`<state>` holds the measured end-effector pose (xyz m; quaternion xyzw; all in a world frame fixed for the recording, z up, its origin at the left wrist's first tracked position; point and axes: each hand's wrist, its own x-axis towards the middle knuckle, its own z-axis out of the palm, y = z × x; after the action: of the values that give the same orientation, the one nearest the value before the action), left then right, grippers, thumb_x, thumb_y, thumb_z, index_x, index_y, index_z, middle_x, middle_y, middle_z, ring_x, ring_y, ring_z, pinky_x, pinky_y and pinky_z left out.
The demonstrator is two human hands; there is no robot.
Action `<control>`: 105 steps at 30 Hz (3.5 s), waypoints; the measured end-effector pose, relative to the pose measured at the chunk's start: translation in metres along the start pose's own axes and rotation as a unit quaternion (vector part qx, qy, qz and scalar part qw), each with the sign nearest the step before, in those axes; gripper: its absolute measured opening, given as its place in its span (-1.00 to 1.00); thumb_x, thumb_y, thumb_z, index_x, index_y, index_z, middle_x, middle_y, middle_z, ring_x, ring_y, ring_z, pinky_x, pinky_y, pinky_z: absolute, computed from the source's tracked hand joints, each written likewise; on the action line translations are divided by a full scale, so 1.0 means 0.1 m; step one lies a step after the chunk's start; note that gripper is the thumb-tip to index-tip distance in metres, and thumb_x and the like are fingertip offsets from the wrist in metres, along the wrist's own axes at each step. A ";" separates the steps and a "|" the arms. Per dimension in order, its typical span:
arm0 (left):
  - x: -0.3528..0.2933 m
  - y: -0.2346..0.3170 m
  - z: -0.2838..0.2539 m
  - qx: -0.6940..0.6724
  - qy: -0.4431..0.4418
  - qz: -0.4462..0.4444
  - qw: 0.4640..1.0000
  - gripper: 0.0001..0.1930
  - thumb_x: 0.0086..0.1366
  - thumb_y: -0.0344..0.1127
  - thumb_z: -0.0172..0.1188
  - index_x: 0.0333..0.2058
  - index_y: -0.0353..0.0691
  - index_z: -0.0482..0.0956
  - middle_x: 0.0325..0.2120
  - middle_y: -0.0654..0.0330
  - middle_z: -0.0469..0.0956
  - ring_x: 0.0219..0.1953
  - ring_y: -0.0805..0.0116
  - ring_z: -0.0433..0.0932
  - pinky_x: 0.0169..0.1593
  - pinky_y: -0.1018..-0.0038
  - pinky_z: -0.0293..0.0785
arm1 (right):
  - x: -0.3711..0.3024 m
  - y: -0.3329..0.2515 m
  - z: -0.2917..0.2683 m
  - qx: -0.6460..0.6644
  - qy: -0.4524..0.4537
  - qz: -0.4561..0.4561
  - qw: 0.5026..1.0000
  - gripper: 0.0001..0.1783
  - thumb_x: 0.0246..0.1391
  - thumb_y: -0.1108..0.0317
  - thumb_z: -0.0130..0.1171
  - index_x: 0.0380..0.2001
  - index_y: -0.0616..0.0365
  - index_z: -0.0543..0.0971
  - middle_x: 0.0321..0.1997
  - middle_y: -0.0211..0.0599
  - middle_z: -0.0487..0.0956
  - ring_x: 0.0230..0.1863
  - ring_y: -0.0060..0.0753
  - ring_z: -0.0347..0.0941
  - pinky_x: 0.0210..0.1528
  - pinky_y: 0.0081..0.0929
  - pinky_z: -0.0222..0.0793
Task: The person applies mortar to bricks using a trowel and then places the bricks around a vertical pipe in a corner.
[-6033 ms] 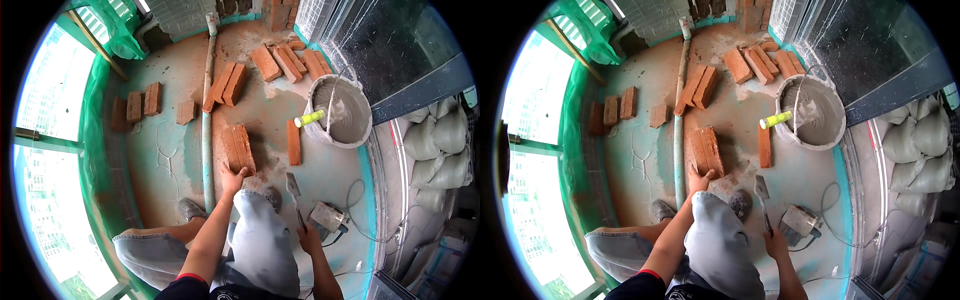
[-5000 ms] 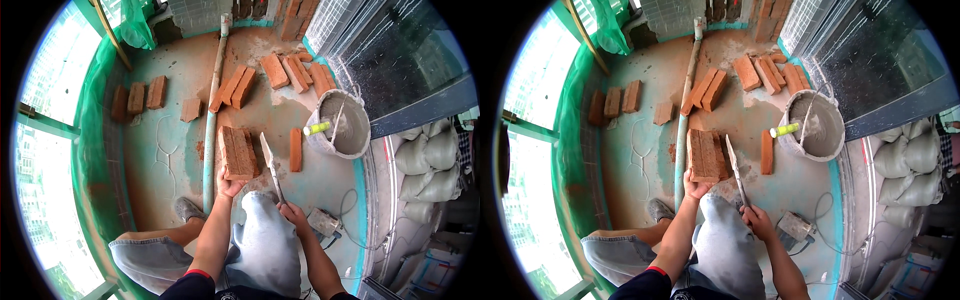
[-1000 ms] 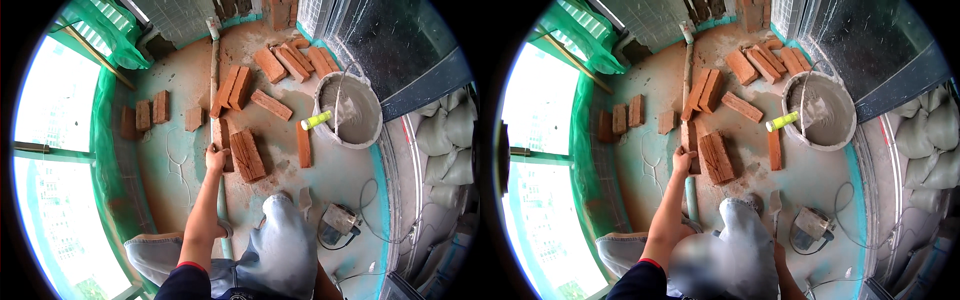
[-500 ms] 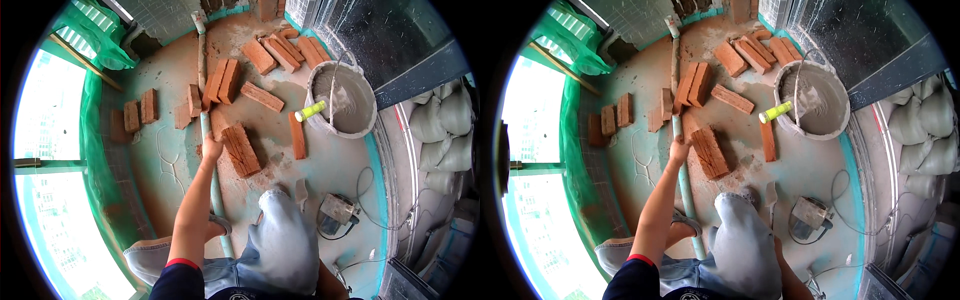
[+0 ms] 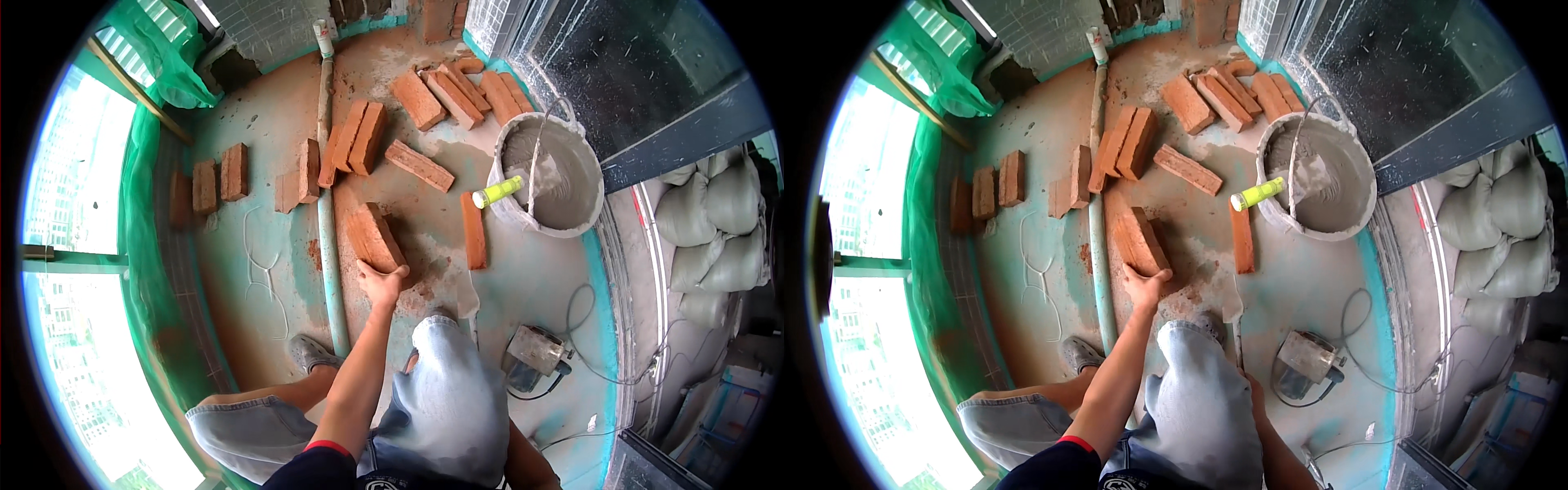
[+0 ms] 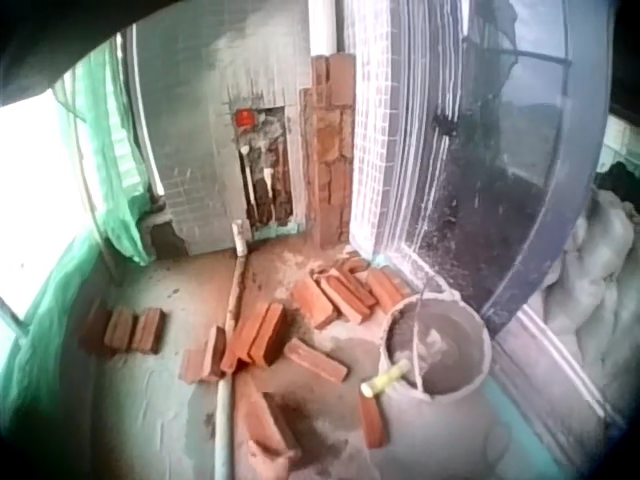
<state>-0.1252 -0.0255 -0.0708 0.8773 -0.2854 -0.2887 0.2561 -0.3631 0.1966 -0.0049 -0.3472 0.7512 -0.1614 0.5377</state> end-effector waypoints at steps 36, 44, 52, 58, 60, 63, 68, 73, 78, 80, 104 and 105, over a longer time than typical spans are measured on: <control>0.53 -0.76 -0.26 -0.459 -0.303 -0.072 0.832 -0.14 -0.03 -0.60 0.03 0.33 -0.37 -0.04 0.34 0.02 0.02 0.38 0.17 0.00 0.34 0.42 -0.02 | 0.93 -1.17 1.21 -0.174 0.037 -0.264 0.948 -0.62 0.22 0.05 -0.01 -0.40 0.19 0.45 -0.54 0.19 0.51 -0.42 0.31 0.46 -0.43 0.07 0.34; 0.47 -0.67 -0.19 -0.476 -0.291 -0.107 0.823 -0.19 0.01 -0.68 -0.08 0.33 -0.35 -0.01 0.32 0.05 0.07 0.33 0.18 0.09 0.25 0.47 0.12 | 1.31 -0.98 1.26 -0.285 0.048 -0.278 0.916 -0.57 0.24 -0.01 -0.05 -0.43 0.20 0.41 -0.58 0.18 0.51 -0.50 0.29 0.46 -0.48 0.12 0.35; 0.54 -0.90 -0.31 -0.492 -0.295 -0.095 0.813 -0.15 -0.03 -0.64 -0.02 0.33 -0.36 -0.03 0.35 0.03 0.01 0.39 0.18 -0.04 0.36 0.41 -0.04 | 0.87 -1.38 1.28 -0.159 0.046 -0.326 0.931 -0.60 0.23 0.03 -0.02 -0.43 0.19 0.41 -0.58 0.15 0.51 -0.51 0.30 0.44 -0.48 0.10 0.33; 0.48 -0.67 -0.27 -0.497 -0.305 -0.116 0.804 -0.14 -0.03 -0.68 -0.03 0.33 -0.36 -0.04 0.35 0.05 0.00 0.37 0.19 0.00 0.32 0.44 0.03 | 1.36 -1.28 1.46 -0.250 0.074 -0.304 0.916 -0.54 0.25 0.00 -0.07 -0.42 0.24 0.45 -0.51 0.21 0.53 -0.41 0.31 0.47 -0.38 0.10 0.37; 0.47 -0.63 -0.33 -0.492 -0.310 -0.126 0.803 -0.15 -0.02 -0.70 -0.04 0.34 -0.35 -0.04 0.35 0.05 0.01 0.38 0.19 0.00 0.30 0.45 0.07 | 1.35 -1.23 1.47 -0.255 0.061 -0.270 0.926 -0.52 0.25 -0.02 -0.08 -0.42 0.24 0.46 -0.49 0.21 0.53 -0.39 0.31 0.47 -0.36 0.10 0.37; 0.46 -0.64 -0.40 -0.487 -0.307 -0.126 0.808 -0.17 0.00 -0.68 -0.03 0.33 -0.35 -0.02 0.33 0.04 0.04 0.36 0.19 0.03 0.29 0.44 0.10 | 1.23 -1.29 1.42 -0.240 0.041 -0.239 0.940 -0.52 0.25 -0.02 -0.08 -0.41 0.24 0.47 -0.47 0.20 0.53 -0.35 0.33 0.46 -0.33 0.09 0.37; 0.50 -0.54 -0.31 -0.327 -0.296 -0.035 0.897 -0.26 -0.01 -0.42 0.27 0.18 -0.43 0.20 0.13 -0.06 0.35 0.21 0.06 0.30 0.25 0.39 0.20 | 1.00 -1.07 0.92 -0.149 0.049 -0.283 0.946 -0.60 0.25 0.07 -0.04 -0.38 0.24 0.46 -0.43 0.20 0.52 -0.31 0.35 0.44 -0.32 0.05 0.34; 0.37 -0.44 0.04 -0.031 -0.143 0.050 0.988 0.10 -0.06 -0.23 0.40 0.25 -0.59 -0.21 0.18 -0.39 0.10 0.24 -0.20 0.15 0.31 0.23 0.13 | 0.50 -0.60 0.35 -0.186 0.077 -0.138 0.970 -0.57 0.26 0.06 -0.07 -0.40 0.26 0.46 -0.41 0.20 0.51 -0.31 0.33 0.44 -0.33 0.01 0.29; 0.40 -0.50 0.10 -0.096 -0.146 0.018 0.984 0.00 -0.12 -0.29 0.40 0.19 -0.53 -0.05 0.13 -0.35 0.18 0.19 -0.22 0.20 0.26 0.25 0.19 | 0.15 0.32 -0.12 -0.174 0.037 -0.023 0.984 -0.51 0.28 0.01 -0.11 -0.44 0.28 0.46 -0.46 0.16 0.48 -0.34 0.23 0.42 -0.32 -0.09 0.29; 0.42 -0.52 0.05 -0.125 -0.174 0.054 0.975 -0.25 -0.15 -0.30 0.45 0.00 -0.41 0.25 -0.02 -0.27 0.40 0.08 -0.15 0.38 0.16 0.21 0.31 | 0.00 0.66 -0.12 -0.168 0.073 -0.038 0.982 -0.49 0.27 -0.01 -0.12 -0.45 0.28 0.46 -0.50 0.09 0.48 -0.40 0.14 0.43 -0.35 -0.12 0.29; 1.14 0.98 0.06 -0.153 -0.184 0.185 0.953 -0.28 0.15 -0.17 0.28 0.20 -0.42 0.23 0.21 -0.15 0.26 0.27 0.01 0.22 0.29 0.30 0.14 | -0.07 0.26 -0.10 0.156 -0.044 0.166 0.973 -0.51 0.21 -0.05 -0.08 -0.61 0.11 0.33 -0.72 -0.37 0.26 -0.69 -0.33 0.24 -0.61 -0.29 0.17; 0.97 0.77 0.10 -0.035 -0.073 0.196 0.977 -0.28 0.08 -0.20 0.30 0.17 -0.40 0.26 0.15 -0.17 0.27 0.21 -0.09 0.25 0.26 0.23 0.19 | 0.02 0.66 -0.06 0.037 -0.019 0.014 0.999 -0.53 0.21 -0.04 -0.05 -0.57 0.13 0.37 -0.66 -0.31 0.33 -0.62 -0.27 0.31 -0.53 -0.28 0.23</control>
<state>-0.0941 -0.1455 -0.0653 0.7712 -0.4593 -0.3065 0.3168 -0.3916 0.2412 -0.0446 -0.3196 0.7391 -0.1747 0.5666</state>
